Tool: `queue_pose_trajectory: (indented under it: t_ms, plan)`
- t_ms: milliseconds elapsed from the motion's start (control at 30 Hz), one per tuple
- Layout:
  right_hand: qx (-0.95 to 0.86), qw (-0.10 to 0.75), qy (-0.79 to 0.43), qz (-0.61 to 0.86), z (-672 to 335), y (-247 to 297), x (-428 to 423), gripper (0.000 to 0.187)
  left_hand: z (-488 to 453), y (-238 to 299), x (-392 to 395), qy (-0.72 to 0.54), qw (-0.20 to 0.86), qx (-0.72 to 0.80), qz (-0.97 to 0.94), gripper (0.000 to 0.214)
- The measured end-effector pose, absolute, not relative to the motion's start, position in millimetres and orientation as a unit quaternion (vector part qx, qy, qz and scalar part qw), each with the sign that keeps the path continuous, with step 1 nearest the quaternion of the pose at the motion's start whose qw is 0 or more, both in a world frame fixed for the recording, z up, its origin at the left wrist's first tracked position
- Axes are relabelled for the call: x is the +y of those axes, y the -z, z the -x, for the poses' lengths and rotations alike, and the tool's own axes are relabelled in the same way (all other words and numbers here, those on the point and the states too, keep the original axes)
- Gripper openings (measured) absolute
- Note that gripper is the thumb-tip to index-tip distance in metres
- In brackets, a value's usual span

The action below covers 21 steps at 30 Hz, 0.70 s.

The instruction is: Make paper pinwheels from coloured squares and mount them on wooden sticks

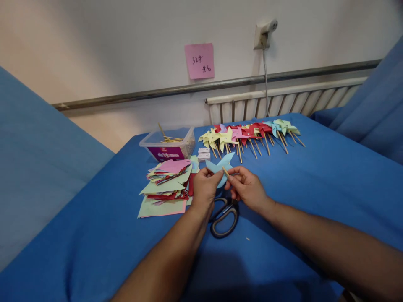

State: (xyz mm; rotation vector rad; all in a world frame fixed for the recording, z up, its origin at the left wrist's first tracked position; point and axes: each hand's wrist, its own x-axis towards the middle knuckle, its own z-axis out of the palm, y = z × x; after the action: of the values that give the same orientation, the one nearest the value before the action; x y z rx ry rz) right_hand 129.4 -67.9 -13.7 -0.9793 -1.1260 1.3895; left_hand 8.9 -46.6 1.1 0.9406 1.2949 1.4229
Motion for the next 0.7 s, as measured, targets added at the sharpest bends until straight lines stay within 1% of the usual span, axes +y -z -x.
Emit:
queue_pose_trajectory:
  t_ms: [500, 700]
  plan:
    - [-0.464, 0.519, -0.585, 0.416, -130.5, 10.8, -68.1, 0.036, -10.1, -4.5, -48.5, -0.578, 0.491, 0.530, -0.380, 0.034]
    - [-0.463, 0.518, -0.586, 0.417, -130.6, 11.3, -68.3, 0.038, -10.3, -4.3, -48.1, -0.581, 0.486, 0.532, -0.377, 0.033]
